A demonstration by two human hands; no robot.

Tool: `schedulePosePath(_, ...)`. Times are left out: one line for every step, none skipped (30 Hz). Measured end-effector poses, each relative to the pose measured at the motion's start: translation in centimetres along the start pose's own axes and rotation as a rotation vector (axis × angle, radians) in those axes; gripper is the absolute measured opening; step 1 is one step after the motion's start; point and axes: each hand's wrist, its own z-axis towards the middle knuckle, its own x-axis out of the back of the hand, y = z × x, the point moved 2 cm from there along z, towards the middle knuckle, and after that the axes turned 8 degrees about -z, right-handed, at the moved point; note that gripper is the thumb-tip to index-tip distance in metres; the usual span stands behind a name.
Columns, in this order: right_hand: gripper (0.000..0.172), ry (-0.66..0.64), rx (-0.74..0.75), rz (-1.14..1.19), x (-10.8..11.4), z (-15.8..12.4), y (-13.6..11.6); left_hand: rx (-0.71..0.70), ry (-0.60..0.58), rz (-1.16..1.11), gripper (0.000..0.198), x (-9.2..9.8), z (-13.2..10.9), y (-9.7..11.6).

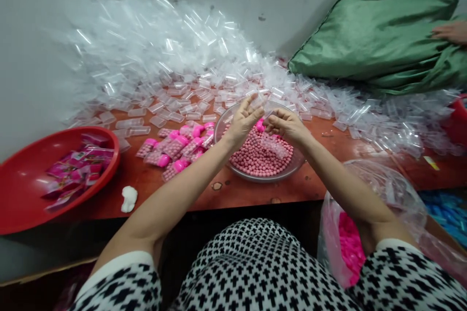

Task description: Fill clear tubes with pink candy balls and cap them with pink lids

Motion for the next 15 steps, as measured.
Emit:
schedulePosePath(0.053, -0.033, -0.014, 0.017, -0.3, -0.2, 0.0, -0.023, -0.032, 0.002, 0.062, -0.2, -0.4, 0.1)
schedulePosePath(0.052, -0.063, -0.023, 0.027, -0.6, -0.4, -0.1, -0.050, -0.052, 0.004, 0.061, -0.4, -0.7, 0.1)
schedulePosePath(0.052, -0.086, -0.023, 0.031, -1.0, -0.6, -0.3, -0.085, -0.058, 0.002, 0.058, -0.8, -1.0, 0.1)
schedulePosePath(0.051, -0.097, -0.013, 0.030, -1.5, -0.9, -0.5, -0.129, -0.047, -0.004, 0.053, -1.2, -1.3, 0.1)
schedulePosePath(0.051, -0.103, 0.008, 0.025, -1.9, -1.1, -0.8, -0.178, -0.022, -0.015, 0.048, -1.6, -1.6, 0.1)
schedulePosePath(0.050, -0.105, 0.035, 0.012, -2.3, -1.4, -1.1, -0.224, 0.014, -0.029, 0.042, -2.0, -1.9, 0.3)
schedulePosePath(0.049, -0.109, 0.064, -0.010, -2.5, -1.8, -1.5, -0.265, 0.057, -0.042, 0.037, -2.4, -2.1, 0.7)
schedulePosePath(0.047, -0.108, 0.090, -0.039, -2.7, -2.2, -1.7, -0.303, 0.108, -0.054, 0.031, -2.6, -2.4, 1.5)
schedulePosePath(0.045, -0.102, 0.106, -0.071, -2.6, -2.7, -1.7, -0.345, 0.163, -0.073, 0.025, -2.7, -2.7, 2.7)
schedulePosePath(0.044, -0.083, 0.106, -0.100, -2.4, -3.3, -1.6, -0.404, 0.211, -0.104, 0.019, -2.6, -3.0, 4.2)
schedulePosePath(0.044, -0.052, 0.088, -0.119, -2.1, -3.9, -1.3, -0.486, 0.262, -0.147, 0.016, -2.2, -3.4, 6.1)
schedulePosePath(0.044, -0.012, 0.057, -0.125, -1.6, -4.5, -0.8, -0.603, 0.289, -0.241, 0.017, -1.7, -3.8, 8.0)
schedulePosePath(0.044, 0.027, 0.023, -0.118, -1.1, -5.0, -0.3, -0.753, 0.275, -0.348, 0.024, -1.2, -4.3, 9.8)
schedulePosePath(0.045, 0.056, -0.005, -0.102, -0.7, -5.5, 0.2, -0.818, 0.217, -0.356, 0.026, -0.7, -4.7, 11.2)
schedulePosePath(0.046, 0.069, -0.019, -0.084, -0.4, -5.9, 0.5, -0.822, 0.187, -0.252, 0.021, -0.4, -5.1, 12.1)
